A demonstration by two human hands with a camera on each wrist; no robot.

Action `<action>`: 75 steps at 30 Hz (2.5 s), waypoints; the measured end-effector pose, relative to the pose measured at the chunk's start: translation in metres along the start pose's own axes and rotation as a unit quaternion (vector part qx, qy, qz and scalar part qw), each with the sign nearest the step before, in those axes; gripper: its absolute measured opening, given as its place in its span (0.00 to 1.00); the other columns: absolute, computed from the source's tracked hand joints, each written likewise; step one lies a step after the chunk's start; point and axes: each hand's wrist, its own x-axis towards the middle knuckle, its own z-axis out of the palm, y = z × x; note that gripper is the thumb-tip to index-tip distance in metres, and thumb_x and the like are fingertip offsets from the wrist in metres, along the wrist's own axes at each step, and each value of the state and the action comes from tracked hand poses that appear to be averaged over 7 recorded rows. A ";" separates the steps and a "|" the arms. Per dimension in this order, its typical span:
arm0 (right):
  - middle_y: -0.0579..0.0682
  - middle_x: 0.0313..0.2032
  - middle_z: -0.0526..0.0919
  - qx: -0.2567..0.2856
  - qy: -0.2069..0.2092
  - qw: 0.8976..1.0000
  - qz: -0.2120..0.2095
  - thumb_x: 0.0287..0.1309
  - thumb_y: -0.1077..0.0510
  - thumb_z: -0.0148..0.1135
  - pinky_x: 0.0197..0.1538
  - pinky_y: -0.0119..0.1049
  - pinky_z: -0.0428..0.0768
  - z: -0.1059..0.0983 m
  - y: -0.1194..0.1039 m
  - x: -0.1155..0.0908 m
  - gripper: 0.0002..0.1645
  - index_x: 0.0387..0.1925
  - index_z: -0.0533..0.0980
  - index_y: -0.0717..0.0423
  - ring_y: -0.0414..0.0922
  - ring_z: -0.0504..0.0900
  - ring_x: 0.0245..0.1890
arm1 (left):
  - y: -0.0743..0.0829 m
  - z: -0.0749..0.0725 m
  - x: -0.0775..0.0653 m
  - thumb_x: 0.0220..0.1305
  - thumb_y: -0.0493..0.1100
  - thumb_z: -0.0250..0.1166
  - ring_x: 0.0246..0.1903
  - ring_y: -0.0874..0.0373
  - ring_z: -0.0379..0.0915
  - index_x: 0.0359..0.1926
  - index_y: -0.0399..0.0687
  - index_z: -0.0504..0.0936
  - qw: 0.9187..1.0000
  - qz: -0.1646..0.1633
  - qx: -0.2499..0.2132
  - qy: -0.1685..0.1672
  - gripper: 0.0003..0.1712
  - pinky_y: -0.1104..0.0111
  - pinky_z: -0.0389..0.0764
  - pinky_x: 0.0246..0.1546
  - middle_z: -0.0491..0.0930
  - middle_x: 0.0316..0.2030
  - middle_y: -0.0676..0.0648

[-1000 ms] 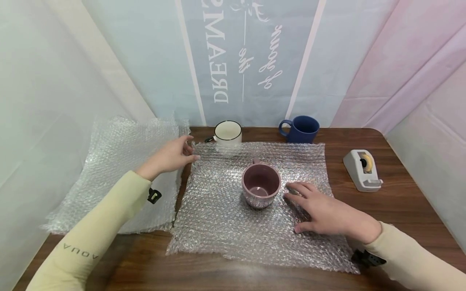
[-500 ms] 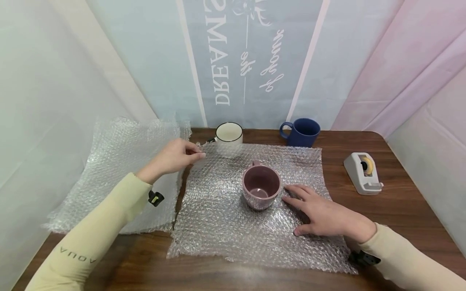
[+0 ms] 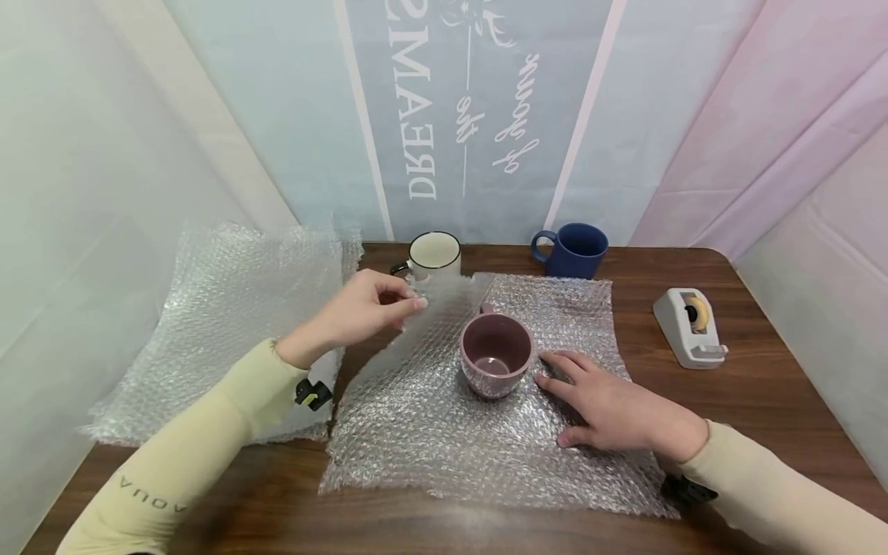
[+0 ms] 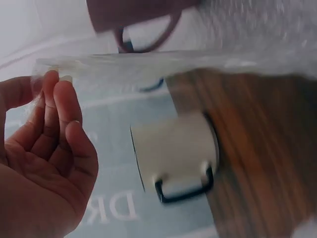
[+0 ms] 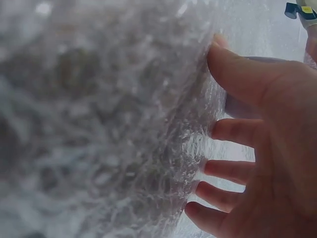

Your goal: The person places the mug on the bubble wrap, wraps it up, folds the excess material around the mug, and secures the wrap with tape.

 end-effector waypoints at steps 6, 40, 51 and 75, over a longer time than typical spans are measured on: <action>0.63 0.73 0.55 0.000 0.000 1.000 0.000 0.54 0.26 0.61 0.57 0.55 0.76 -0.002 -0.002 0.001 0.53 0.70 0.68 0.56 0.62 0.56 0.70 | 0.012 0.024 0.002 0.68 0.43 0.66 0.25 0.50 0.76 0.32 0.45 0.87 0.996 0.050 -0.056 -0.038 0.09 0.69 0.74 0.25 0.82 0.24 0.46; 0.60 0.73 0.54 0.062 0.006 0.998 0.002 0.57 0.25 0.56 0.58 0.61 0.73 0.005 0.006 -0.001 0.52 0.71 0.67 0.54 0.62 0.53 0.71 | 0.011 0.047 -0.003 0.72 0.46 0.60 0.64 0.61 0.63 0.60 0.49 0.80 0.948 0.255 0.166 -0.093 0.19 0.66 0.65 0.65 0.72 0.66 0.52; 0.59 0.75 0.51 0.069 0.059 0.996 -0.009 0.57 0.28 0.62 0.62 0.62 0.68 0.021 0.011 -0.007 0.52 0.73 0.65 0.54 0.61 0.50 0.73 | 0.005 0.036 -0.001 0.68 0.32 0.61 0.59 0.61 0.73 0.56 0.42 0.83 0.942 0.287 0.139 -0.105 0.17 0.72 0.77 0.49 0.76 0.63 0.48; 0.57 0.72 0.61 0.091 0.040 0.995 0.015 0.61 0.34 0.63 0.62 0.62 0.68 0.006 0.012 -0.015 0.42 0.70 0.69 0.49 0.60 0.60 0.70 | -0.006 0.054 0.004 0.76 0.46 0.54 0.74 0.59 0.49 0.62 0.51 0.81 0.933 0.283 0.193 -0.113 0.19 0.68 0.55 0.71 0.66 0.70 0.54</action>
